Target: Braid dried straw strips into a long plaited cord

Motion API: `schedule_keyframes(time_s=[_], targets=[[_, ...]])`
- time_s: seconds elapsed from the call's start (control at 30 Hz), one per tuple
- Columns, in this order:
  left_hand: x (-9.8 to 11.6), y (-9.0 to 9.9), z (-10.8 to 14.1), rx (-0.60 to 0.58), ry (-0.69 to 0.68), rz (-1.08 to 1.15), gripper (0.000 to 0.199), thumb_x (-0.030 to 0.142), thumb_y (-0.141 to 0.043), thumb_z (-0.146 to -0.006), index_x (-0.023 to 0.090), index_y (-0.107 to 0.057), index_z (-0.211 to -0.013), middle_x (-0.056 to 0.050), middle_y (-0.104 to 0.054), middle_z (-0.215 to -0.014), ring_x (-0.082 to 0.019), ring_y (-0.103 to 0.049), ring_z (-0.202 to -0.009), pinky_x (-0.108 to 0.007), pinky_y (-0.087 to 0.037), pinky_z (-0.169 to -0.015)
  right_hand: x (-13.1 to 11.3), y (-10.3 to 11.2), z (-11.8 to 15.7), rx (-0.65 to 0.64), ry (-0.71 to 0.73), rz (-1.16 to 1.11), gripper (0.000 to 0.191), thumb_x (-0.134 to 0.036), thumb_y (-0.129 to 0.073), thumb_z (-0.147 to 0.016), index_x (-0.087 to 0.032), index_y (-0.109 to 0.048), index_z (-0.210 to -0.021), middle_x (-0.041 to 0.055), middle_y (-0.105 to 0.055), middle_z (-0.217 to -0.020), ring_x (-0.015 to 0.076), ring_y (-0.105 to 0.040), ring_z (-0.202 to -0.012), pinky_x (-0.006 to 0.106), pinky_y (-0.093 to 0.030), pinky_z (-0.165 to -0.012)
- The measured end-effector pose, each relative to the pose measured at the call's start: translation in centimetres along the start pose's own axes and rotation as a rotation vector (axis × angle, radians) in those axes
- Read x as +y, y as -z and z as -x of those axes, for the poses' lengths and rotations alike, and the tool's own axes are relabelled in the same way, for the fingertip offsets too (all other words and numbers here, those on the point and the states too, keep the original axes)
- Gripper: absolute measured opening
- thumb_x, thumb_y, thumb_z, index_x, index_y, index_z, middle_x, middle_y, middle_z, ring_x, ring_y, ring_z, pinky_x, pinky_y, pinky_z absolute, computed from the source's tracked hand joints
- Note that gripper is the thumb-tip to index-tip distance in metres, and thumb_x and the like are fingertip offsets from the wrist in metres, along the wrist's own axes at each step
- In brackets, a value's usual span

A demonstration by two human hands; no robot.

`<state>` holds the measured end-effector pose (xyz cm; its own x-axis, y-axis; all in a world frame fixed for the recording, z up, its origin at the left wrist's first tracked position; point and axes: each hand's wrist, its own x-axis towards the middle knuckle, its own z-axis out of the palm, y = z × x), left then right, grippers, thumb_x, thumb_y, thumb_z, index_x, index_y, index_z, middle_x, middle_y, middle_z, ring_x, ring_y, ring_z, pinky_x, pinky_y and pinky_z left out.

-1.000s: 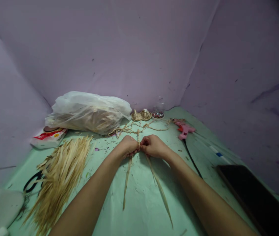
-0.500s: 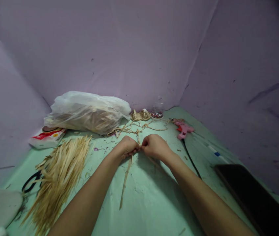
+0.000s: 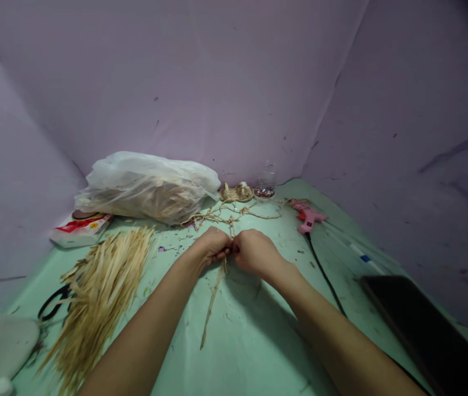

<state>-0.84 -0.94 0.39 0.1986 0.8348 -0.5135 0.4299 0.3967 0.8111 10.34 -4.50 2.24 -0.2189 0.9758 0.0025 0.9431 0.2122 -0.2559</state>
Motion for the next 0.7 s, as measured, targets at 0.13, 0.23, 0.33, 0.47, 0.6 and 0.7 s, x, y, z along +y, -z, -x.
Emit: schedule_keyframes(time_s=[0.13,0.23,0.33,0.47,0.6,0.7], targets=[[-0.2,0.4,0.0,-0.115,-0.078,-0.001,0.008,0.012,-0.048,-0.054,0.013,-0.044,-0.046,0.005,-0.035,-0.034,-0.003,-0.024,-0.027,-0.018,-0.011,-0.033,0.8,1.7,0.4,-0.234,0.059,-0.178,0.011,-0.018,-0.056,-0.061,-0.016,-0.067,-0.062,0.0079,-0.065,-0.061,0.0147,-0.054,-0.051,0.023,-0.031,-0.045],[-0.4,0.9,-0.2,-0.186,-0.116,0.035,0.009,0.016,-0.053,-0.055,0.013,-0.046,-0.050,0.005,-0.038,-0.038,-0.003,-0.026,-0.028,-0.018,-0.011,-0.032,2.8,3.1,0.3,-0.431,-0.048,-0.402,0.013,-0.023,-0.058,-0.063,-0.014,-0.064,-0.055,0.0048,-0.063,-0.055,0.0101,-0.049,-0.041,0.021,-0.032,-0.041],[-0.5,1.2,-0.3,-0.210,-0.111,0.016,0.014,0.020,-0.058,-0.055,0.014,-0.045,-0.052,0.006,-0.037,-0.039,-0.003,-0.026,-0.029,-0.018,-0.011,-0.032,4.4,3.2,-0.6,-0.154,-0.248,-0.551,0.012,-0.023,-0.059,-0.065,-0.013,-0.063,-0.059,0.0060,-0.063,-0.057,0.0103,-0.051,-0.044,0.020,-0.034,-0.041],[-0.6,1.2,-0.3,-0.203,-0.116,0.003,0.013,0.023,-0.058,-0.054,0.014,-0.048,-0.053,0.006,-0.037,-0.040,-0.003,-0.026,-0.029,-0.018,-0.011,-0.032,3.8,1.5,-1.6,-0.041,-0.384,-0.878,0.003,-0.013,-0.059,-0.065,-0.012,-0.058,-0.062,0.0046,-0.060,-0.055,0.0100,-0.052,-0.049,0.018,-0.039,-0.046],[-0.7,1.2,-0.4,-0.201,-0.122,0.020,0.005,0.018,-0.050,-0.052,0.015,-0.046,-0.050,0.005,-0.038,-0.039,-0.003,-0.026,-0.029,-0.018,-0.011,-0.032,1.5,-0.1,-1.4,-0.306,-0.429,-1.163,0.009,-0.008,-0.050,-0.068,-0.013,-0.053,-0.062,0.0011,-0.053,-0.047,0.0093,-0.049,-0.045,0.019,-0.040,-0.045],[-0.6,1.2,-0.4,-0.186,-0.124,0.006,0.002,0.014,-0.047,-0.050,0.015,-0.045,-0.049,0.004,-0.038,-0.039,-0.003,-0.026,-0.029,-0.019,-0.011,-0.032,1.0,-0.8,-1.3,-0.299,-0.417,-1.107,0.012,-0.007,-0.047,-0.067,-0.014,-0.051,-0.058,-0.0041,-0.042,-0.038,0.0056,-0.035,-0.033,0.018,-0.027,-0.035]])
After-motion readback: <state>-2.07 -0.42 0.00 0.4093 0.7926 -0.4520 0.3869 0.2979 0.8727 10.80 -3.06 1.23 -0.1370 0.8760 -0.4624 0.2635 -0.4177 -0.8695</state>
